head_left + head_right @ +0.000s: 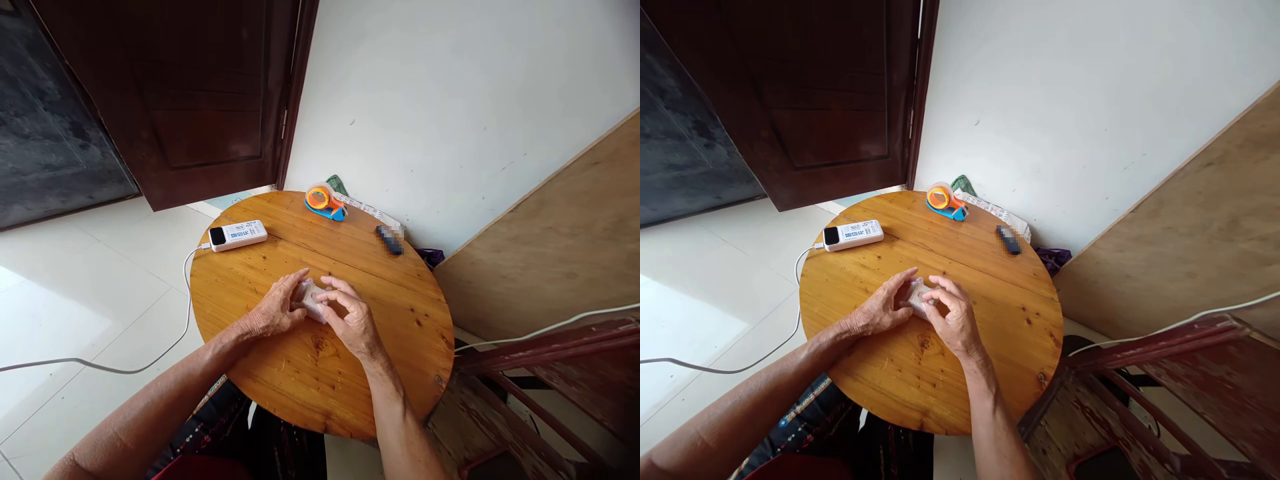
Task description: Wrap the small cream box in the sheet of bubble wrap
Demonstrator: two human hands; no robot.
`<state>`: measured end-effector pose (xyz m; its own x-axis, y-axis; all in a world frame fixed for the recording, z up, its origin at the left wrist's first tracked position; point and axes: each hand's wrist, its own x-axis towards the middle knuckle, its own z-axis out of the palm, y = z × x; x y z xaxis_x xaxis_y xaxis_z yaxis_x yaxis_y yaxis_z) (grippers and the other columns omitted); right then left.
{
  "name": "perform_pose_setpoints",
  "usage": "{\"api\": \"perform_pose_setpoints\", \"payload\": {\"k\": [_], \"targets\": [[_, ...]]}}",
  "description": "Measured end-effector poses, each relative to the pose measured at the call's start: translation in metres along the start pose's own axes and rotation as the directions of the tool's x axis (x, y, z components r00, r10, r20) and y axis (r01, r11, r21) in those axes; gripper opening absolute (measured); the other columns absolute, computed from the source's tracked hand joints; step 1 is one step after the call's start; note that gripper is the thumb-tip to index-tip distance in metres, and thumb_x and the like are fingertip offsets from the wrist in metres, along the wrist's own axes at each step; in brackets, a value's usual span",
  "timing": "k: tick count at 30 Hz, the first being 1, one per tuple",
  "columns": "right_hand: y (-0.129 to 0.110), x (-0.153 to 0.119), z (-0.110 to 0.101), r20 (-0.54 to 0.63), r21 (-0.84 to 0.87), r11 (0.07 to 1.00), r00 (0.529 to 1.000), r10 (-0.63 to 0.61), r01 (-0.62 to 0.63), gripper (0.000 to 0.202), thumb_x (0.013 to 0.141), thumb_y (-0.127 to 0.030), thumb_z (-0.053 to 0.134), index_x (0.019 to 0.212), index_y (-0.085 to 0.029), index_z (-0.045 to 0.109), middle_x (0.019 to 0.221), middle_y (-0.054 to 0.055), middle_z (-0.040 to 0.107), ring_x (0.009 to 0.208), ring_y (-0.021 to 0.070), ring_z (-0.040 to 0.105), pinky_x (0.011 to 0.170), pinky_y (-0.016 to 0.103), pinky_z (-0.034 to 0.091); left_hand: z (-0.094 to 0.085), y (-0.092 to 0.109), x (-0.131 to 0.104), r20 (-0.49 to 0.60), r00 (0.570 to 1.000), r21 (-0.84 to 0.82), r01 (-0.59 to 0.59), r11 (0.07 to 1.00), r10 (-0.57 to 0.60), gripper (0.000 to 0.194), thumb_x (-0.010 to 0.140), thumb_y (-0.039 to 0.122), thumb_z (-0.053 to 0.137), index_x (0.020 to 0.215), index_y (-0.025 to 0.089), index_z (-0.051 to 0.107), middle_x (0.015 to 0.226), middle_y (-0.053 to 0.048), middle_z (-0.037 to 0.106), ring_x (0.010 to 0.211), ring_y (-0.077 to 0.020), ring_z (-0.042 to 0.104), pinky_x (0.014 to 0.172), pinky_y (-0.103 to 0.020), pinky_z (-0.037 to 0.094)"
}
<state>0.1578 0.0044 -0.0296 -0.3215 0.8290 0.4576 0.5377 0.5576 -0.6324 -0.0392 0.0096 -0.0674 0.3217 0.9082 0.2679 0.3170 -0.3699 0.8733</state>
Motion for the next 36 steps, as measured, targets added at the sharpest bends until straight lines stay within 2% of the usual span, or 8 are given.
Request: {"api": "perform_pose_setpoints", "payload": {"k": [6, 10, 18, 22, 25, 28, 32, 36], "targets": [[-0.002, 0.001, 0.008, -0.082, -0.109, 0.992, 0.994, -0.078, 0.069, 0.016, 0.092, -0.025, 0.055, 0.084, -0.026, 0.068, 0.112, 0.008, 0.073, 0.106, 0.0252, 0.066, 0.096, 0.045, 0.048, -0.001, 0.009, 0.002, 0.003, 1.000, 0.002, 0.013, 1.000, -0.013, 0.082, 0.071, 0.025, 0.067, 0.146, 0.014, 0.037, 0.130, -0.015, 0.057, 0.119, -0.0299, 0.056, 0.105, -0.048, 0.045], [-0.006, 0.004, 0.008, -0.089, -0.083, 0.996, 0.996, -0.022, 0.015, 0.016, 0.096, -0.027, 0.049, 0.085, -0.026, 0.061, 0.116, 0.010, 0.071, 0.109, 0.0252, 0.064, 0.097, 0.044, 0.047, 0.000, 0.014, 0.004, -0.023, 0.998, 0.026, 0.062, 0.998, -0.062, 0.081, 0.075, 0.036, 0.068, 0.147, 0.014, 0.036, 0.133, -0.017, 0.055, 0.121, -0.0318, 0.054, 0.105, -0.050, 0.044], [-0.015, 0.031, -0.012, -0.008, -0.020, 0.999, 0.999, 0.050, -0.050, 0.017, 0.095, -0.033, 0.049, 0.085, -0.024, 0.058, 0.119, 0.011, 0.068, 0.113, 0.0259, 0.063, 0.099, 0.042, 0.045, 0.001, 0.014, 0.002, 0.035, 0.999, 0.143, 0.018, 0.990, -0.023, 0.097, 0.067, 0.026, 0.068, 0.153, 0.013, 0.025, 0.138, -0.018, 0.054, 0.125, -0.0369, 0.050, 0.108, -0.058, 0.037], [0.002, 0.050, -0.015, -0.088, 0.112, 0.979, 0.979, 0.183, -0.173, 0.020, 0.091, -0.039, 0.056, 0.087, -0.022, 0.064, 0.116, 0.009, 0.071, 0.103, 0.0246, 0.066, 0.091, 0.040, 0.049, -0.001, 0.015, -0.002, 0.080, 0.997, -0.042, 0.010, 0.999, -0.007, 0.101, 0.066, 0.023, 0.069, 0.155, 0.016, 0.022, 0.143, -0.016, 0.051, 0.129, -0.0358, 0.049, 0.109, -0.056, 0.038], [0.024, 0.062, -0.007, -0.218, 0.290, 0.918, 0.916, 0.337, -0.269, 0.026, 0.084, -0.044, 0.062, 0.087, -0.020, 0.068, 0.105, 0.009, 0.074, 0.096, 0.0237, 0.067, 0.085, 0.039, 0.050, -0.004, 0.018, -0.003, 0.117, 0.993, -0.307, 0.040, 0.951, -0.004, 0.098, 0.069, 0.021, 0.066, 0.156, 0.023, 0.021, 0.148, -0.013, 0.047, 0.131, -0.0311, 0.050, 0.106, -0.049, 0.044], [0.045, 0.066, 0.005, -0.239, 0.436, 0.833, 0.849, 0.472, -0.341, 0.029, 0.077, -0.048, 0.065, 0.078, -0.019, 0.067, 0.097, 0.010, 0.075, 0.086, 0.0219, 0.067, 0.074, 0.035, 0.051, -0.006, 0.020, -0.001, 0.180, 0.983, -0.487, 0.124, 0.865, -0.040, 0.093, 0.072, 0.022, 0.065, 0.155, 0.026, 0.023, 0.138, -0.011, 0.055, 0.118, -0.0274, 0.059, 0.095, -0.044, 0.051], [0.059, 0.064, 0.012, -0.252, 0.441, 0.813, 0.817, 0.519, -0.381, 0.032, 0.075, -0.050, 0.065, 0.077, -0.018, 0.068, 0.086, 0.008, 0.073, 0.081, 0.0204, 0.066, 0.066, 0.030, 0.049, -0.009, 0.020, 0.003, 0.209, 0.971, -0.477, 0.203, 0.855, -0.114, 0.075, 0.077, 0.032, 0.066, 0.147, 0.024, 0.040, 0.122, -0.009, 0.065, 0.109, -0.0269, 0.062, 0.090, -0.042, 0.052], [0.050, 0.058, -0.005, -0.364, 0.415, 0.856, 0.805, 0.468, -0.309, 0.031, 0.081, -0.049, 0.062, 0.084, -0.019, 0.067, 0.079, 0.003, 0.069, 0.063, 0.0131, 0.060, 0.054, 0.024, 0.044, -0.012, 0.023, 0.005, 0.187, 0.963, -0.453, 0.258, 0.853, -0.193, 0.066, 0.080, 0.043, 0.065, 0.141, 0.021, 0.050, 0.125, -0.008, 0.065, 0.113, -0.0294, 0.059, 0.096, -0.044, 0.048]]}}
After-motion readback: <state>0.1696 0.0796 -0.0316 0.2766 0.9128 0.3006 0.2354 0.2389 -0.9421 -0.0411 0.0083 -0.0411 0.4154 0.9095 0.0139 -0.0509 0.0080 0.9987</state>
